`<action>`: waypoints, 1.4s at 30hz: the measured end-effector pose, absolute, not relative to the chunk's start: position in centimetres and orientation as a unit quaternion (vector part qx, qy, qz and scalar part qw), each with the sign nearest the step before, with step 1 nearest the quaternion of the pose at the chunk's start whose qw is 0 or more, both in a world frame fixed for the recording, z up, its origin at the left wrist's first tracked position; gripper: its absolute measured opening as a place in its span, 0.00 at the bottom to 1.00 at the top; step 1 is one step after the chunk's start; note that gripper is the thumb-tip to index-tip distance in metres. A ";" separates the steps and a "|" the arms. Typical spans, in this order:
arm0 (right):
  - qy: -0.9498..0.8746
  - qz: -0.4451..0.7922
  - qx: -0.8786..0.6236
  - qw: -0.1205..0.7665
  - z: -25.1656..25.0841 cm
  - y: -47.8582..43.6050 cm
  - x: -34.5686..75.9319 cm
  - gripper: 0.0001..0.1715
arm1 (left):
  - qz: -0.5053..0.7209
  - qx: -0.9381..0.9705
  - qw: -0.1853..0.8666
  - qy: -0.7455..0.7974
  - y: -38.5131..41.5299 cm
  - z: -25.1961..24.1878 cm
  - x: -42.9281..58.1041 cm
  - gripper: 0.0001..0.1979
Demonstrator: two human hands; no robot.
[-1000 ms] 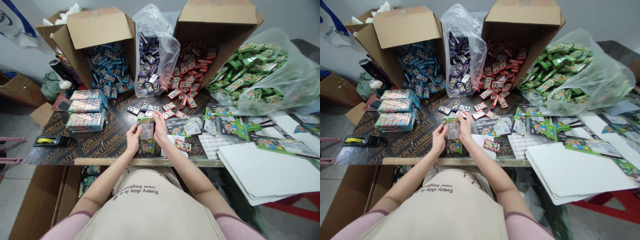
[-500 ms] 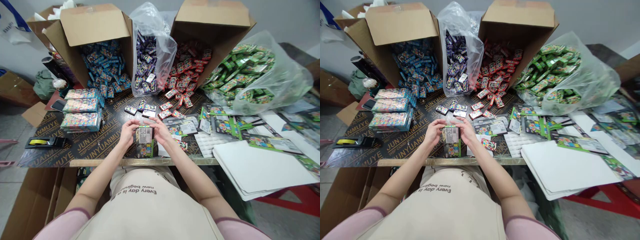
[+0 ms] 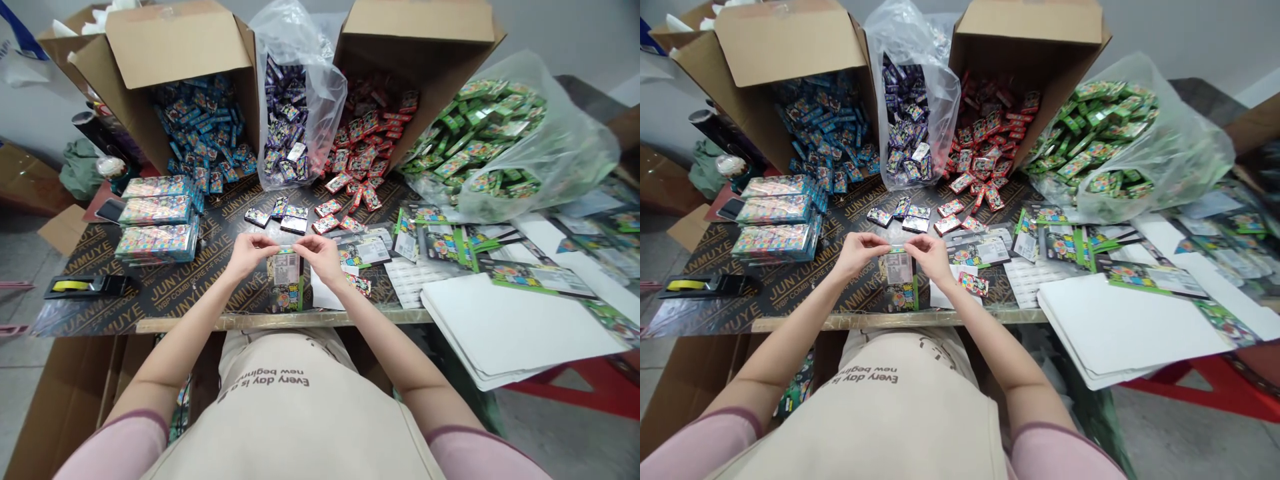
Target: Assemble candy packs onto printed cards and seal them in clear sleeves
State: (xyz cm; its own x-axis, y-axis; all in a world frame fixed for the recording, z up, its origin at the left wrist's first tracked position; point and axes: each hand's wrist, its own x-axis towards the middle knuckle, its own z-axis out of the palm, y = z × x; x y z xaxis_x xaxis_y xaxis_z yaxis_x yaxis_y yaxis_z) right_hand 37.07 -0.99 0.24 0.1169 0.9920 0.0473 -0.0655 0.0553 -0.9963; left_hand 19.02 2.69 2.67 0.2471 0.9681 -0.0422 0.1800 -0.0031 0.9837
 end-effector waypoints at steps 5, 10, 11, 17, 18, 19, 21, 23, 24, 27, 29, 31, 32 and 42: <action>-0.502 0.472 -0.487 0.537 0.5 -0.9 37.6 0.11 | 0.367 0.712 0.401 0.445 1.7 3.5 18.8 0.06; -0.593 0.394 -0.460 0.531 0.6 -2.3 37.8 0.13 | 0.346 0.804 0.290 0.386 0.7 3.8 18.5 0.06; -0.617 0.370 -0.451 0.528 0.6 -2.7 37.9 0.14 | 0.338 0.817 0.280 0.374 0.7 3.8 18.6 0.05; -0.664 0.276 -0.505 0.478 -1.4 -3.8 42.6 0.12 | 0.316 0.849 0.262 0.333 0.4 3.6 19.4 0.09; -0.642 0.244 -0.555 0.470 -2.2 -3.8 44.1 0.12 | 0.317 0.850 0.261 0.331 0.3 3.5 19.5 0.09; -0.619 0.212 -0.607 0.451 -3.1 -3.8 45.6 0.11 | 0.317 0.851 0.260 0.328 0.2 3.5 19.5 0.09; -0.602 0.175 -0.686 0.369 -5.0 -3.8 48.2 0.07 | 0.321 0.850 0.258 0.327 0.1 3.4 19.5 0.09; -0.611 0.173 -0.718 0.285 -6.8 -4.0 49.7 0.05 | 0.326 0.848 0.255 0.331 0.0 3.3 19.5 0.09; -0.616 0.177 -0.723 0.259 -7.5 -4.1 50.0 0.04 | 0.329 0.847 0.254 0.332 0.0 3.3 19.6 0.09; -0.622 0.182 -0.723 0.239 -9.0 -4.3 49.7 0.03 | 0.341 0.841 0.253 0.334 -0.1 3.1 19.6 0.08; -0.620 0.181 -0.720 0.253 -9.3 -4.4 49.2 0.04 | 0.346 0.838 0.255 0.335 -0.1 3.0 19.6 0.08; -0.621 0.191 -0.705 0.282 -9.4 -4.4 48.8 0.06 | 0.349 0.836 0.256 0.337 -0.2 2.9 19.6 0.08; -0.622 0.201 -0.696 0.297 -9.3 -4.4 48.7 0.07 | 0.352 0.834 0.256 0.338 -0.2 2.8 19.6 0.08; -0.571 0.308 -0.678 0.345 -7.2 -4.6 49.3 0.08 | 0.381 0.810 0.265 0.358 -0.7 2.6 19.8 0.07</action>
